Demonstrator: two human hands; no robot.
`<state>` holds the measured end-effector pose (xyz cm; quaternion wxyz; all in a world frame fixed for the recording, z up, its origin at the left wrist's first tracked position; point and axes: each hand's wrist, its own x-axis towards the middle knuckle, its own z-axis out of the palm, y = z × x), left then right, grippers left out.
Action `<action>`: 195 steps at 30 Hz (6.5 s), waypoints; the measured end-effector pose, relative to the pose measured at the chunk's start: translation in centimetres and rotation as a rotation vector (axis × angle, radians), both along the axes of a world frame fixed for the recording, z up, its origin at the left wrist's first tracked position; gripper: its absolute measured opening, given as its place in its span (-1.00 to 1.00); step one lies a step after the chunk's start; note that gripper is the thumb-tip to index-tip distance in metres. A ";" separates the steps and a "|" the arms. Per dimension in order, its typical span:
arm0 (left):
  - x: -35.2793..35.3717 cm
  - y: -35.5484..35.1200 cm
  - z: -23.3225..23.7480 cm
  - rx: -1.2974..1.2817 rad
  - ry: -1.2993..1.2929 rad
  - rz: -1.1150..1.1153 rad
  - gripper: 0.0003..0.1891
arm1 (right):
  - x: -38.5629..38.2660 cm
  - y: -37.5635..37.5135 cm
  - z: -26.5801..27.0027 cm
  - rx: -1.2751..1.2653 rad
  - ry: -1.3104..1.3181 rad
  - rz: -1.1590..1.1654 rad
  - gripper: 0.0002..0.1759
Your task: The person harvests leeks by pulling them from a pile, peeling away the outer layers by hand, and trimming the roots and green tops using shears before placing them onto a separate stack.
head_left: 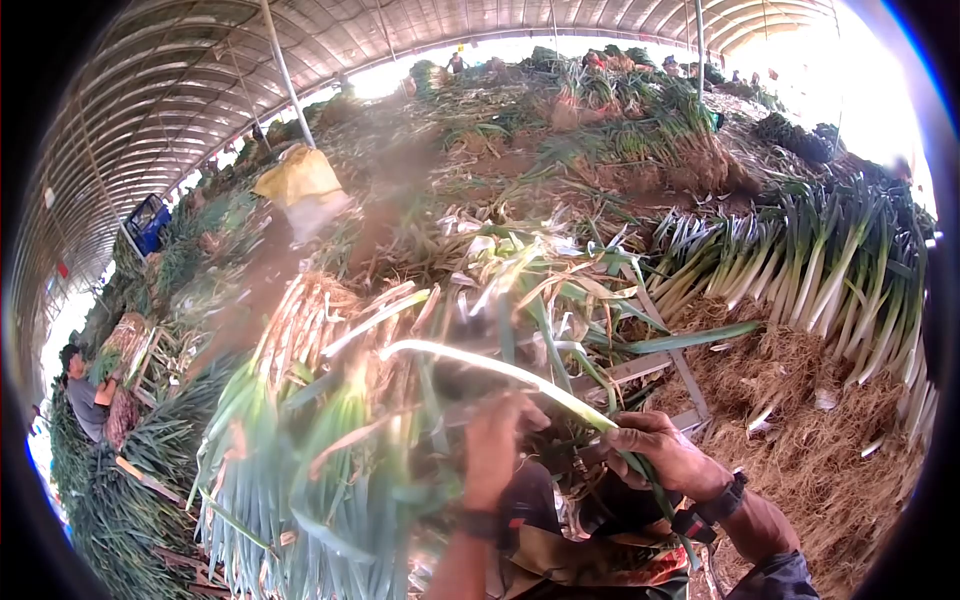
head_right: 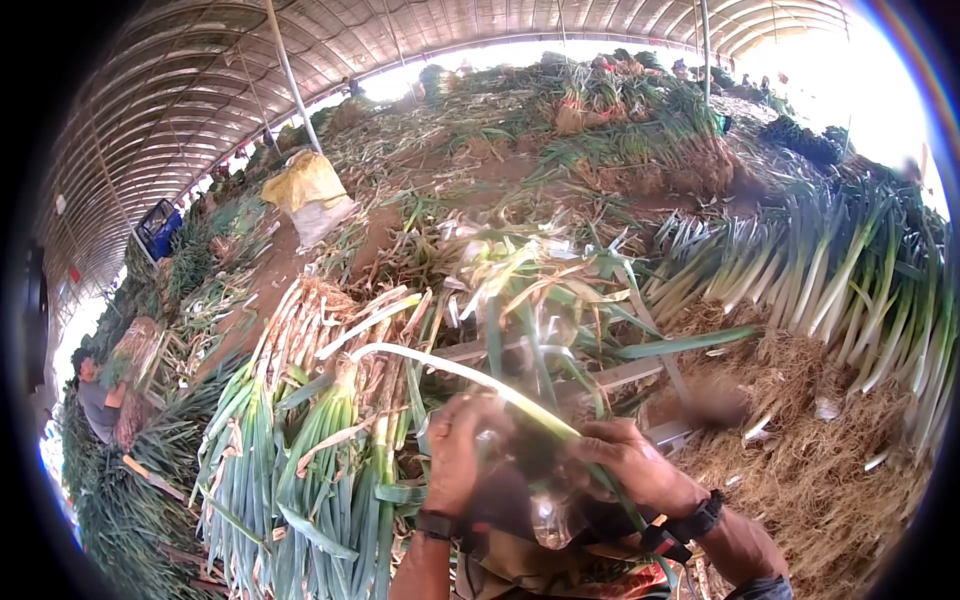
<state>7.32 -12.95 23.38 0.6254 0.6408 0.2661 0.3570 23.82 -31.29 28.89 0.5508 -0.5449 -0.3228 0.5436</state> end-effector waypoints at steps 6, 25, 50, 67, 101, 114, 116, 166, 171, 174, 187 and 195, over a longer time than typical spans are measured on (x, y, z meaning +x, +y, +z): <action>-2.1 2.3 -0.3 -0.075 -0.377 0.305 -0.77 | 0.7 -0.8 -0.2 -0.029 0.013 -0.037 -0.70; -11.6 12.4 0.3 -0.441 -0.940 0.633 -0.84 | 2.3 -4.2 -2.1 -0.110 0.025 -0.170 -0.65; -24.9 23.1 -10.5 0.902 0.488 1.020 -0.96 | 3.8 -8.0 -2.5 -0.194 -0.356 -0.154 -0.66; -14.3 14.0 -7.6 0.506 0.811 0.251 -0.24 | 13.6 -24.8 -9.2 -0.442 -0.459 -0.592 -0.50; -13.7 11.6 -12.7 0.556 0.710 0.370 -0.51 | 6.7 -12.3 -6.7 -0.578 -1.108 -0.454 -0.85; -8.8 10.7 -16.2 0.694 1.125 0.367 -0.12 | 0.3 9.7 -19.2 -0.417 -1.805 0.333 0.06; -7.4 10.8 -17.3 0.740 1.183 0.422 -0.21 | -0.8 9.1 -18.2 -0.413 -1.709 0.278 0.14; -7.5 10.8 -16.5 0.863 0.991 0.098 -0.59 | -1.9 9.6 -4.7 0.095 -0.792 0.413 -0.38; -6.6 10.6 -15.6 0.674 1.135 0.122 -0.54 | -2.8 10.1 -4.1 0.009 -0.957 0.582 -0.30; -7.0 11.1 -16.0 0.610 1.159 0.095 -0.53 | -3.3 10.9 -3.5 -0.057 -1.040 0.621 -0.28; -5.3 12.2 -16.9 0.604 1.195 0.042 -0.52 | -2.0 14.4 -8.4 -0.093 -1.179 0.308 -0.37; -5.4 13.0 -12.0 0.220 0.926 0.010 -0.57 | -0.2 12.9 -11.1 -0.140 -1.252 0.174 -0.26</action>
